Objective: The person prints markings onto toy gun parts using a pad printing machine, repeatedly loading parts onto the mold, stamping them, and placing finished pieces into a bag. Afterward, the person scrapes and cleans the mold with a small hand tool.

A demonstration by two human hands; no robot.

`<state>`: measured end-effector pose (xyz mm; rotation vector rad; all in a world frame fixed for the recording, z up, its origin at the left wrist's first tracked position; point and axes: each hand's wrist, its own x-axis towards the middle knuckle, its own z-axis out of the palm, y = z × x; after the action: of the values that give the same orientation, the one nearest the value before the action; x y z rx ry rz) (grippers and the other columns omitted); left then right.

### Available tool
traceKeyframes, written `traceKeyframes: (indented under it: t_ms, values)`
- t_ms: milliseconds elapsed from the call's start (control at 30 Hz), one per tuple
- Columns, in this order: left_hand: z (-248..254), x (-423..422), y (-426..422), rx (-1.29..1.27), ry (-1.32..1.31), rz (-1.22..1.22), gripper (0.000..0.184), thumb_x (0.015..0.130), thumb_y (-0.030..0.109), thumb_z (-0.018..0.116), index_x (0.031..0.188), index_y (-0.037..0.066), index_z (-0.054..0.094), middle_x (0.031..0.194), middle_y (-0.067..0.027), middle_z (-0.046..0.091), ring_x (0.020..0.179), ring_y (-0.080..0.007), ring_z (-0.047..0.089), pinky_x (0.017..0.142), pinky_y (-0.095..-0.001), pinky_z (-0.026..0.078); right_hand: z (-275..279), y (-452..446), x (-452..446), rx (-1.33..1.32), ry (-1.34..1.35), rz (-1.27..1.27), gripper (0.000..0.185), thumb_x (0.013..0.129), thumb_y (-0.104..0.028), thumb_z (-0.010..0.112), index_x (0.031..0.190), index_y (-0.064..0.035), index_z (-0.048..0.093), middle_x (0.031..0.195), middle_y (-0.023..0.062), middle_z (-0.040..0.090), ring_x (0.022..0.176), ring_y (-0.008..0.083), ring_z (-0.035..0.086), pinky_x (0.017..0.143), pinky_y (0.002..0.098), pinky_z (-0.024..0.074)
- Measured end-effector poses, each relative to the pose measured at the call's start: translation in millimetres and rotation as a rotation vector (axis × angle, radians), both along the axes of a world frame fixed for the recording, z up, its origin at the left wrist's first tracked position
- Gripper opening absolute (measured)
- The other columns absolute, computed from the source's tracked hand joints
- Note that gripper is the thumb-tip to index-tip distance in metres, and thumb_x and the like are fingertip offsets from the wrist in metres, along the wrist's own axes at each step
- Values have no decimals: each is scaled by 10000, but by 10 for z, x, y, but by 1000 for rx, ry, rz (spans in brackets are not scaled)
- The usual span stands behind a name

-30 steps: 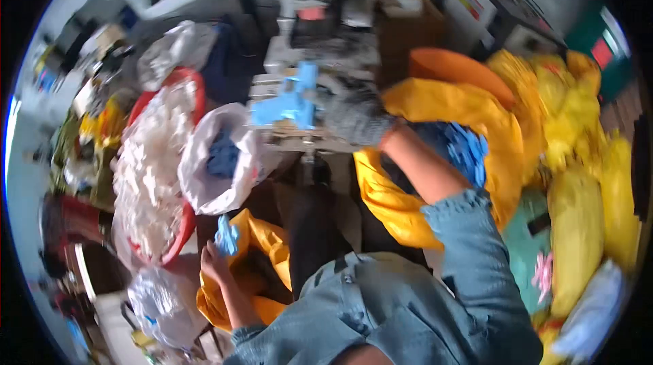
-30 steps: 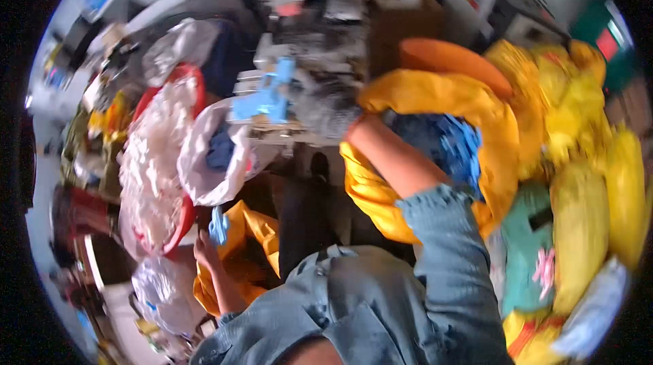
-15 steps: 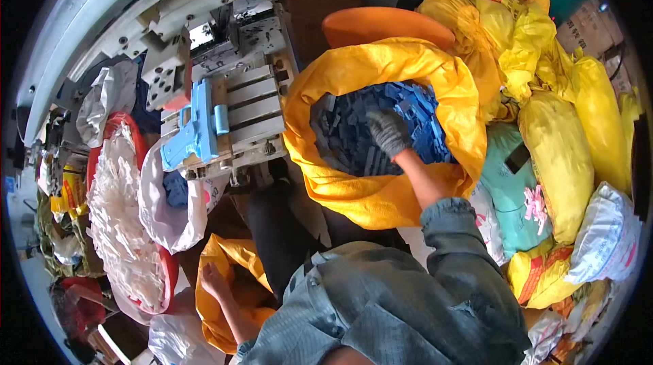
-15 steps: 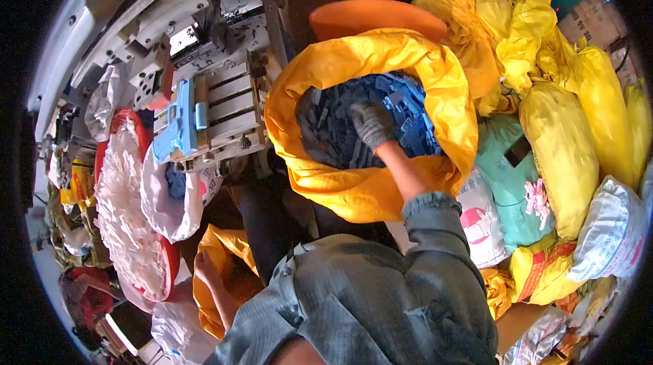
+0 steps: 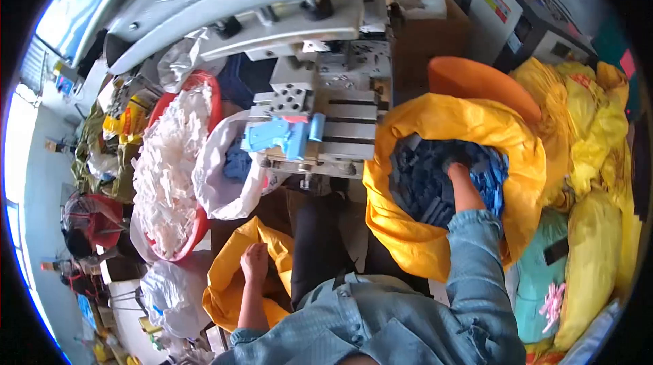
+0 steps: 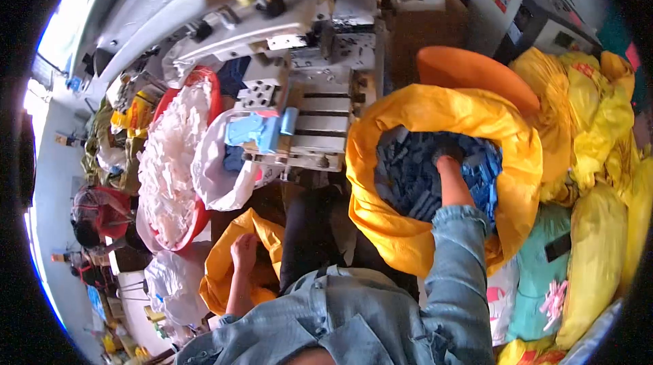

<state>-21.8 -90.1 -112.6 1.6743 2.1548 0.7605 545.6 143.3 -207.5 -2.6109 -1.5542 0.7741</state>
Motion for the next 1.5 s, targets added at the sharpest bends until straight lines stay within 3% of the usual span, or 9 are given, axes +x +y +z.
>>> traceKeyframes:
  t_ms: [267, 400, 600, 633, 933, 1033, 1200, 1333, 1500]
  values:
    - [97, 90, 157, 10, -45, -16, 132, 803, 146, 591, 811, 24, 640, 733, -139, 615, 677, -286, 609, 621, -351, 480, 895, -832, 129, 276, 251, -35, 571, 759, -551, 529, 1077, -86, 620, 1089, 166, 602, 986, 372, 561, 839, 416, 446]
    - [16, 103, 234, -24, -32, -23, 138, 809, 154, 580, 821, 31, 643, 751, -136, 625, 690, -283, 612, 624, -347, 483, 115, -1509, 290, 702, 514, -23, 249, 821, -282, 591, 926, -63, 642, 823, 73, 660, 684, 217, 614, 653, 315, 481]
    - [348, 261, 535, 112, -78, -80, 109, 807, 129, 586, 824, 40, 646, 791, -128, 640, 717, -280, 629, 623, -339, 493, 764, -1801, 369, 132, 655, -66, 153, 811, -213, 601, 899, -89, 611, 784, 38, 624, 719, 167, 579, 655, 281, 474]
    - [459, 280, 621, 196, -104, -66, 126, 812, 144, 597, 845, 36, 652, 764, -123, 644, 688, -248, 632, 617, -323, 490, 431, -1868, 609, 382, 388, 369, 161, 799, -199, 609, 894, -69, 603, 799, 62, 621, 752, 177, 576, 684, 300, 477]
    - [1590, 811, 1714, 837, 15, -227, 176, 780, 43, 589, 953, 31, 617, 943, -134, 614, 920, -298, 568, 814, -339, 439, 1318, -2180, 122, 89, -11, 600, 395, 739, -369, 628, 1029, -103, 606, 1005, 160, 619, 906, 348, 586, 805, 401, 465]
    - [1662, 1000, 2048, 674, 120, -388, 166, 821, 167, 577, 922, 45, 630, 878, -133, 618, 832, -315, 564, 759, -366, 450, 1521, -2226, 86, 316, -92, 744, 350, 740, -320, 631, 1011, -99, 623, 977, 156, 628, 885, 334, 598, 789, 394, 473]
    - [1844, 1040, 2283, 769, 132, -342, 198, 821, 213, 578, 705, 54, 602, 705, -128, 602, 690, -326, 569, 616, -402, 453, 2222, -1823, 122, 503, 618, 71, 167, 807, -75, 577, 950, 0, 620, 814, 68, 642, 763, 155, 601, 712, 273, 477]
    - [1883, 740, 2113, 670, -441, 17, 233, 862, 224, 552, 884, 14, 650, 760, -160, 631, 688, -237, 612, 659, -320, 462, 2986, -1382, -994, 930, 676, 421, 307, 860, -142, 566, 1112, 33, 561, 1058, 94, 596, 957, 167, 565, 838, 272, 444]
    - [1122, 44, 1464, 613, -356, 184, 248, 887, 210, 514, 863, -9, 627, 657, -98, 585, 624, -106, 527, 600, -266, 430, 3173, -696, -2235, 1040, 510, 826, 313, 793, -149, 611, 1090, -57, 573, 1032, 160, 596, 953, 289, 591, 798, 353, 476]
